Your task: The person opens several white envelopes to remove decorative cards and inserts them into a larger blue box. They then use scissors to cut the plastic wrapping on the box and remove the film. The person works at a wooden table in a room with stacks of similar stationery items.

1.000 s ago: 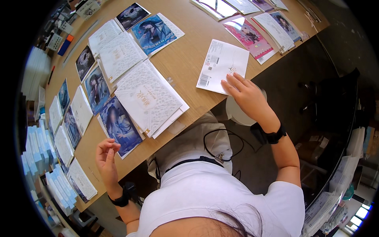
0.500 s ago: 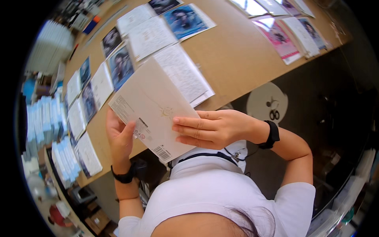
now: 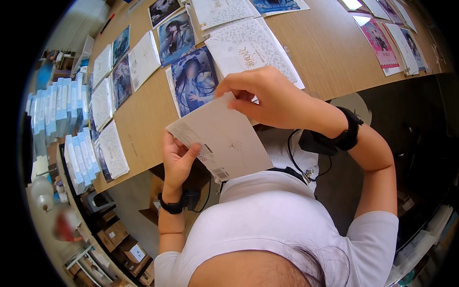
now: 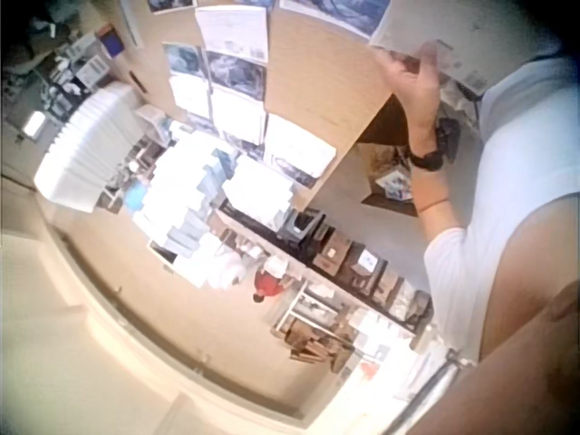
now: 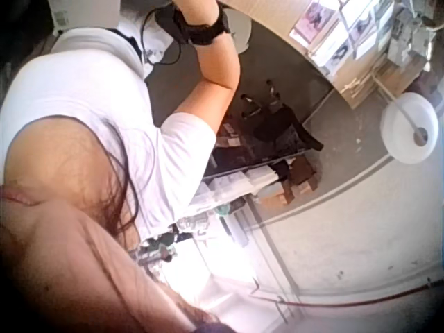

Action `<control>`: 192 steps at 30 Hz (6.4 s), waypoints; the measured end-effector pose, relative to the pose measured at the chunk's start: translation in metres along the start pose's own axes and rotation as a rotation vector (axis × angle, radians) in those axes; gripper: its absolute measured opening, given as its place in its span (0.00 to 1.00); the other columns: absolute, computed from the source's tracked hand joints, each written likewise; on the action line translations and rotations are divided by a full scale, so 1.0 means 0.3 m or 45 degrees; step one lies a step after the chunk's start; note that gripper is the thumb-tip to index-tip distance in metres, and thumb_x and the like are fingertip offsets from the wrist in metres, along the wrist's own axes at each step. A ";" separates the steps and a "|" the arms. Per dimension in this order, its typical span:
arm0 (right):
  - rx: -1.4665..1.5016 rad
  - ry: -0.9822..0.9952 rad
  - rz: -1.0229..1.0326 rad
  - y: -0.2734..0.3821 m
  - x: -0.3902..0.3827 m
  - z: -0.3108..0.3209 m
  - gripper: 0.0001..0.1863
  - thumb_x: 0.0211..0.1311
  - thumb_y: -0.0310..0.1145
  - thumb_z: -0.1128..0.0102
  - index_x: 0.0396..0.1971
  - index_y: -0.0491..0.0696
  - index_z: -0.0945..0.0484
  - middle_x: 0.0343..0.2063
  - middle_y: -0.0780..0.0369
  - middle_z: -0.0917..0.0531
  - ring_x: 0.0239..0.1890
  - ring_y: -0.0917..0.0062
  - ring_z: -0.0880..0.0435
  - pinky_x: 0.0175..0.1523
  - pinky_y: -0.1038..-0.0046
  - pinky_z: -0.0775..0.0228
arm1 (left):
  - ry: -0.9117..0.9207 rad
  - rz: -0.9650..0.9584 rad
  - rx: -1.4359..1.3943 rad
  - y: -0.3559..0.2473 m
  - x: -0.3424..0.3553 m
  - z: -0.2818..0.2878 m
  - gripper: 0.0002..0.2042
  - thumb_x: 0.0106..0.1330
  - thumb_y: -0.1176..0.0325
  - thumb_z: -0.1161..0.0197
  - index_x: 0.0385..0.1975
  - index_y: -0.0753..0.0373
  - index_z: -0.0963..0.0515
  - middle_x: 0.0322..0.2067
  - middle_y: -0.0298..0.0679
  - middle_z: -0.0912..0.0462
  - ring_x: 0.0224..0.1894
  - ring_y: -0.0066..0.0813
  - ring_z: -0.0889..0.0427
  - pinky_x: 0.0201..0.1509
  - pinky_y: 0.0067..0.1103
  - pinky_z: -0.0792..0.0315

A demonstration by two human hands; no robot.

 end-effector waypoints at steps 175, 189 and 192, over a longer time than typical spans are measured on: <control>-0.284 0.697 -0.071 -0.046 -0.079 -0.241 0.15 0.45 0.22 0.38 0.37 0.45 0.21 0.34 0.57 0.22 0.38 0.60 0.20 0.39 0.66 0.27 | 0.534 0.186 0.543 -0.075 0.144 -0.040 0.08 0.63 0.71 0.46 0.24 0.63 0.35 0.28 0.32 0.36 0.34 0.21 0.37 0.43 0.17 0.40; -0.498 1.014 -0.138 -0.078 -0.124 -0.317 0.09 0.40 0.21 0.40 0.28 0.42 0.21 0.24 0.52 0.20 0.29 0.57 0.19 0.29 0.62 0.27 | 0.602 0.121 0.626 -0.098 0.145 -0.111 0.07 0.61 0.73 0.45 0.24 0.64 0.35 0.27 0.33 0.35 0.34 0.24 0.35 0.42 0.18 0.39; -0.394 0.981 -0.097 -0.085 -0.134 -0.321 0.09 0.41 0.21 0.39 0.28 0.40 0.22 0.23 0.51 0.20 0.28 0.56 0.19 0.29 0.62 0.27 | 0.625 0.077 0.654 -0.105 0.143 -0.115 0.06 0.60 0.74 0.45 0.24 0.65 0.35 0.28 0.34 0.34 0.34 0.26 0.34 0.43 0.19 0.38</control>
Point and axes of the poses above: each hand's wrist, its own x-axis towards the middle knuckle, its own z-axis out of the back of the hand, y = z × x, the point moved 8 cm from there along x, towards the middle knuckle
